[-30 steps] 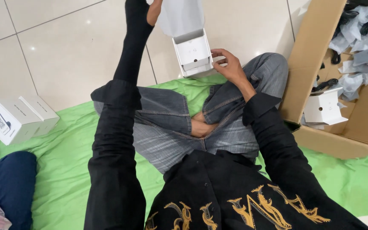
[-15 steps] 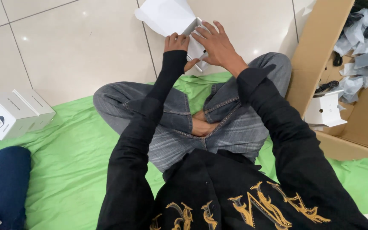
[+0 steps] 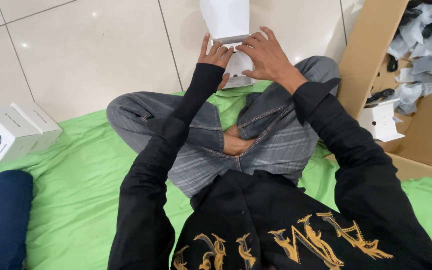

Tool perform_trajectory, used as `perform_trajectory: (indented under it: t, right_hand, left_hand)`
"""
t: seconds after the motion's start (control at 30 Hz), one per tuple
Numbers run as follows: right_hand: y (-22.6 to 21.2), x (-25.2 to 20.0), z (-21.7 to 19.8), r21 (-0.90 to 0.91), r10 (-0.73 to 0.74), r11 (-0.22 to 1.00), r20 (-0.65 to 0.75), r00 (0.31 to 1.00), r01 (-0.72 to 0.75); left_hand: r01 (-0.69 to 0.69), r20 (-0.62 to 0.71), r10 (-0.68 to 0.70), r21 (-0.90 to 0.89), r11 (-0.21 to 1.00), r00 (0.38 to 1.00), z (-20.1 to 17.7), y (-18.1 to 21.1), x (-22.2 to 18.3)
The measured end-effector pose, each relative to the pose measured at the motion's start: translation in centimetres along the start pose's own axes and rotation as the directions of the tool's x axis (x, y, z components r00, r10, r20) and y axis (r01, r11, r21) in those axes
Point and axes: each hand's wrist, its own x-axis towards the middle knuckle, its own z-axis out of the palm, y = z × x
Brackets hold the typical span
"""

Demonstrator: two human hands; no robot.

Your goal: The person unboxes multiple small electronic devices from a shipping container and organizes the components.

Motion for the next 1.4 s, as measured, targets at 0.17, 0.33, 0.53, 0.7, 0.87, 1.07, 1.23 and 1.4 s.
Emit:
perform_trajectory:
  t: [0.17,0.33,0.53,0.7,0.87,1.07,1.23,1.4]
  right_hand:
    - [-1.2,-0.3,1.7,-0.013,0.019,1.000,0.062,0.998,-0.019]
    - [-1.1,-1.0,2.2,-0.001,0.059,0.998,0.070,0.996,-0.059]
    - [-0.4,-1.4,-2.7,0.116,0.021,0.993,-0.044,0.999,-0.015]
    - [2.0,-2.7,-6.1,0.170,0.004,0.985,-0.148,0.989,0.022]
    - [4.8,-5.4,-9.9,0.175,0.066,0.984,-0.191,0.979,-0.033]
    - [9.4,-10.0,-6.5,0.071,0.197,0.979,-0.128,0.972,-0.189]
    - [10.6,-13.0,-3.1,-0.003,0.253,0.967,-0.148,0.956,-0.257]
    - [9.4,-16.0,-7.0,0.074,0.306,0.951,-0.105,0.946,-0.299]
  left_hand:
    - [0.052,0.033,-0.051,-0.021,0.998,0.998,1.7,0.6,-0.9]
    - [0.072,0.040,-0.072,0.005,0.997,0.997,0.7,1.2,-1.1]
    - [0.064,-0.026,-0.068,-0.118,0.991,0.997,-5.2,1.8,0.2]
    - [-0.007,-0.115,-0.012,-0.162,0.987,0.993,-7.1,2.4,3.2]
    - [-0.113,-0.182,0.073,-0.223,0.968,0.981,-4.2,2.8,8.5]
    - [-0.215,-0.145,0.190,-0.183,0.959,0.971,3.5,4.3,12.6]
    - [-0.230,0.067,0.248,-0.203,0.952,0.967,7.0,5.4,12.4]
    - [-0.239,0.204,0.285,-0.221,0.945,0.937,6.0,7.3,12.7]
